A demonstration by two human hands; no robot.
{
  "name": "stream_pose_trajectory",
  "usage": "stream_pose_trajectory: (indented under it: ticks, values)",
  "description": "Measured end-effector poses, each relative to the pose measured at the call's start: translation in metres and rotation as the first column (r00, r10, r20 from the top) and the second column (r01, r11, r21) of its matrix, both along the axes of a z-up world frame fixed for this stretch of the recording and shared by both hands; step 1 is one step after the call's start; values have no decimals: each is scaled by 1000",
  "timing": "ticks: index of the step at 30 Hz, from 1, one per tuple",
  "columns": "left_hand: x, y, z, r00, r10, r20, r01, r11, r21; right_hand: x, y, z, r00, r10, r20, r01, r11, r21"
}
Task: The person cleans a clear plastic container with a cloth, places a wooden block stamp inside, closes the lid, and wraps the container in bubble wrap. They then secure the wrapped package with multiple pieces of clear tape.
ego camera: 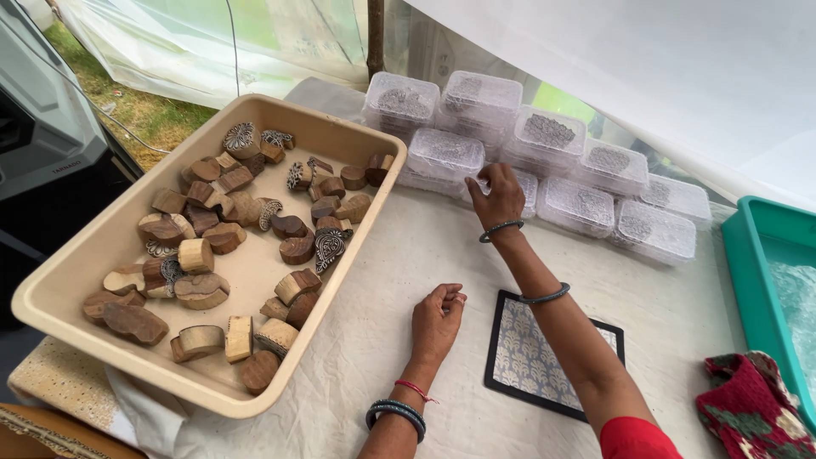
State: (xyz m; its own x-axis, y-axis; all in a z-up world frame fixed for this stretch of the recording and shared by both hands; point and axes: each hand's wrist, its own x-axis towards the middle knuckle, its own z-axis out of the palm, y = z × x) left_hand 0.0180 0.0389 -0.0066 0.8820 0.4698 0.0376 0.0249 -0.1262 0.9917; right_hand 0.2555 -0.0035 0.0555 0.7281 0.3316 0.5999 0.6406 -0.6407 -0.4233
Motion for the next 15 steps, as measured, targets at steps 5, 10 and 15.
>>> stream_pose_trajectory:
  ticks: [5, 10, 15]
  values:
    - [-1, -1, 7, 999, -6, -33, 6, 1000, -1, 40, 12, -15, 995, -83, -47, 90, 979, 183]
    - [2, 0, 4, 1000, 11, -10, -11, 1000, 22, 53, 20, -29, 991, 36, -132, -8, 978, 207]
    - [4, -2, -2, 1000, 22, -6, -22, 997, 68, 59, 19, -38, 995, 54, -80, -40, 986, 164]
